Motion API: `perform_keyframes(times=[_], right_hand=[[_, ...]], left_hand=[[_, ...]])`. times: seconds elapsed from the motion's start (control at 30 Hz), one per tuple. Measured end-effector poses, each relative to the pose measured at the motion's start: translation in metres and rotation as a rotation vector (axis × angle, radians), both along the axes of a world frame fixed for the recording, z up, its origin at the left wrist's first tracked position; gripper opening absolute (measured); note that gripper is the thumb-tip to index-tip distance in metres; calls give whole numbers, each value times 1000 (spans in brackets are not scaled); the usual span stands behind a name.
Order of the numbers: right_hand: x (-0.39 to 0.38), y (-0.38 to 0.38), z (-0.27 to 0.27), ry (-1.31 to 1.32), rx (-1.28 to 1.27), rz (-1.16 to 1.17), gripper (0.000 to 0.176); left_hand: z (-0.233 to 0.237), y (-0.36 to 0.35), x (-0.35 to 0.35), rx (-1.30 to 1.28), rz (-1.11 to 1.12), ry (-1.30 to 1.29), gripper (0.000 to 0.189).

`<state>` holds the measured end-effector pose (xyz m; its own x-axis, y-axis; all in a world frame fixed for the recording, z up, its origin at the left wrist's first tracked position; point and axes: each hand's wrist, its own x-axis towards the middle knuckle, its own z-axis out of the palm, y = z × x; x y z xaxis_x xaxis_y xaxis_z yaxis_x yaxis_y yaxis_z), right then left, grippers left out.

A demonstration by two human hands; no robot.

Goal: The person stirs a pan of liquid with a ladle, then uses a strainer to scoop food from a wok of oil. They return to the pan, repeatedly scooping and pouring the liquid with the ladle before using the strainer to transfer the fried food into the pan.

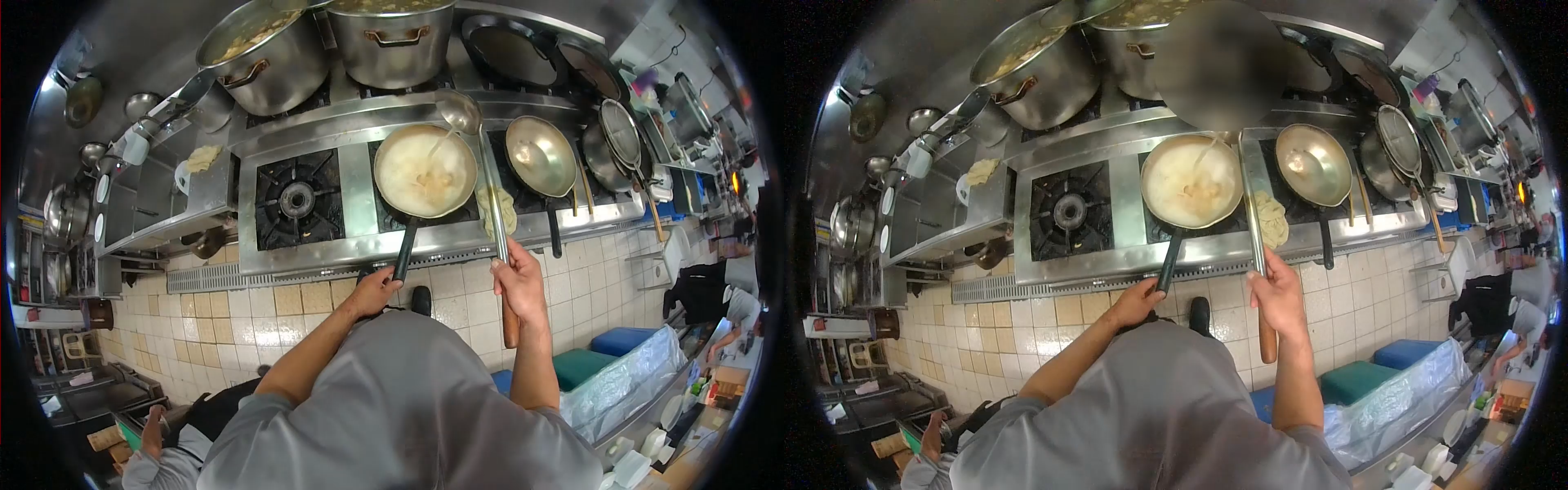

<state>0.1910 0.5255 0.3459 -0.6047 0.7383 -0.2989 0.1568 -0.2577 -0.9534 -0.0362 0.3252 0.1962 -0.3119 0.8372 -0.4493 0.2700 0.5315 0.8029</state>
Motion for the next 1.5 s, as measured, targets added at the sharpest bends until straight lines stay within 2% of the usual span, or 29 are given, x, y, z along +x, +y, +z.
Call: perform_keyframes(times=[0.17, 0.37, 0.57, 0.67, 0.7, 0.77, 0.8, 0.83, 0.9, 1.03, 1.13, 1.2, 1.43, 1.5], right_hand=[[-13, 12, -13, -72, 91, 4, 52], [-24, 30, -53, -233, 169, 76, 37], [-31, 26, -86, -205, 29, 27, 19], [-29, 14, -103, -2, -397, 60, 18], [-31, 5, -90, -2, -397, 58, 18], [-31, -10, -68, 167, -821, -48, 21], [-27, -12, -80, 235, -931, -57, 27], [-23, -13, -78, 235, -931, -57, 27], [-16, -13, -70, 350, -1093, -43, 29], [0, -7, -60, 350, -1104, -44, 28], [5, -9, -43, 272, -956, -3, 28], [4, -10, -33, 139, -749, -5, 28], [9, -1, -33, 93, -495, -16, 28], [7, 0, -21, 56, -325, -4, 17]], left_hand=[[-9, -2, -1, 32, -4, -24, 41], [-12, -3, 1, 32, 29, -32, 45], [-5, -1, 0, -41, 29, -85, 46], [-20, -3, -2, 8, 14, -73, 45], [-20, -2, -2, 9, 12, -73, 45], [-18, -2, -3, -37, 1, -79, 44], [-18, -1, -3, -37, 1, -80, 44], [-17, -1, -3, -41, 2, -75, 44], [-17, -2, -3, -45, 3, -70, 44], [-25, -3, -4, -12, -3, -46, 45], [-24, -2, -4, -26, -10, -41, 46], [-23, -2, -4, -34, -15, -31, 46], [-17, -2, -2, -14, 5, -59, 45], [-17, -2, -2, -19, 4, -56, 45]])
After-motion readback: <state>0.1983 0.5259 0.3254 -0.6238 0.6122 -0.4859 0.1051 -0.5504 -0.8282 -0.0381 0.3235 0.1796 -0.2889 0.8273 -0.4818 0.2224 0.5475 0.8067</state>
